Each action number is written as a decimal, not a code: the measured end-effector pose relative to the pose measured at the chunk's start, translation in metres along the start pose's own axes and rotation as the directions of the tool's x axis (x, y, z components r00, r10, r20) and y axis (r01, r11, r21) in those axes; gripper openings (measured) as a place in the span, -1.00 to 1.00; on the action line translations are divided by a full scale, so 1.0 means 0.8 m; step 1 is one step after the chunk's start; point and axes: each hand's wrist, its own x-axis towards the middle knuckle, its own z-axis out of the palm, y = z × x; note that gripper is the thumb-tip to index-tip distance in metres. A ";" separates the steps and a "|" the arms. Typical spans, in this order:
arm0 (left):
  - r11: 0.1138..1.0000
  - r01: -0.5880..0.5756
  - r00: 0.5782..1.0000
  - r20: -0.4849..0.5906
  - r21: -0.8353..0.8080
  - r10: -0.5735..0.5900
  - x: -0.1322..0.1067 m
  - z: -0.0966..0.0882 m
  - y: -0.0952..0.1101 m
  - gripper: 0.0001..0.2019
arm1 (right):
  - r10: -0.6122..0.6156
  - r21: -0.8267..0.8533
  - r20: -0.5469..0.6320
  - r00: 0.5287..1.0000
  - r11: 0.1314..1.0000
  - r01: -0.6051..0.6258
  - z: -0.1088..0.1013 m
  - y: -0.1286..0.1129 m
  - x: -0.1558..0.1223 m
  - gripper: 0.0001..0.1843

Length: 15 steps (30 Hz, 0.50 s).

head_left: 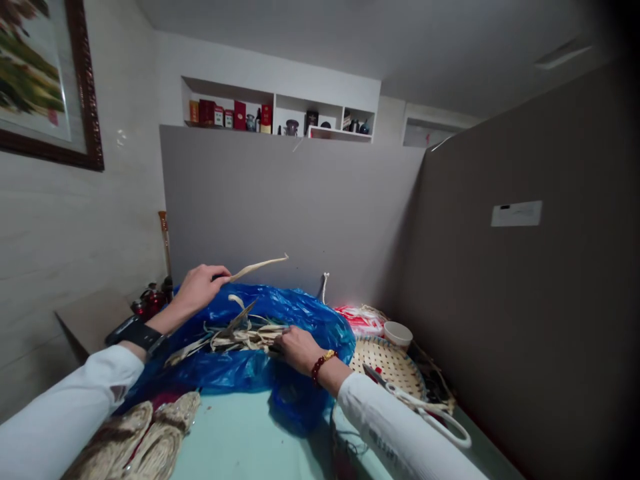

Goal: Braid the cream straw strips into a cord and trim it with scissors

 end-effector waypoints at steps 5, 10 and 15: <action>0.981 0.025 0.998 0.068 -0.191 -0.013 0.002 0.018 0.004 -0.71 | 0.014 0.216 -0.164 0.986 0.976 0.022 -0.021 -0.012 -0.011 -0.78; 0.948 -0.072 0.987 0.113 -0.310 0.112 -0.005 0.034 0.021 -0.72 | 0.154 0.573 -0.367 0.918 0.814 0.093 -0.053 -0.036 0.004 -0.48; 0.924 -0.212 0.953 0.141 -0.318 0.267 -0.018 0.050 0.042 -0.74 | 0.322 0.838 -0.362 0.875 0.523 0.154 -0.053 -0.048 0.039 -0.70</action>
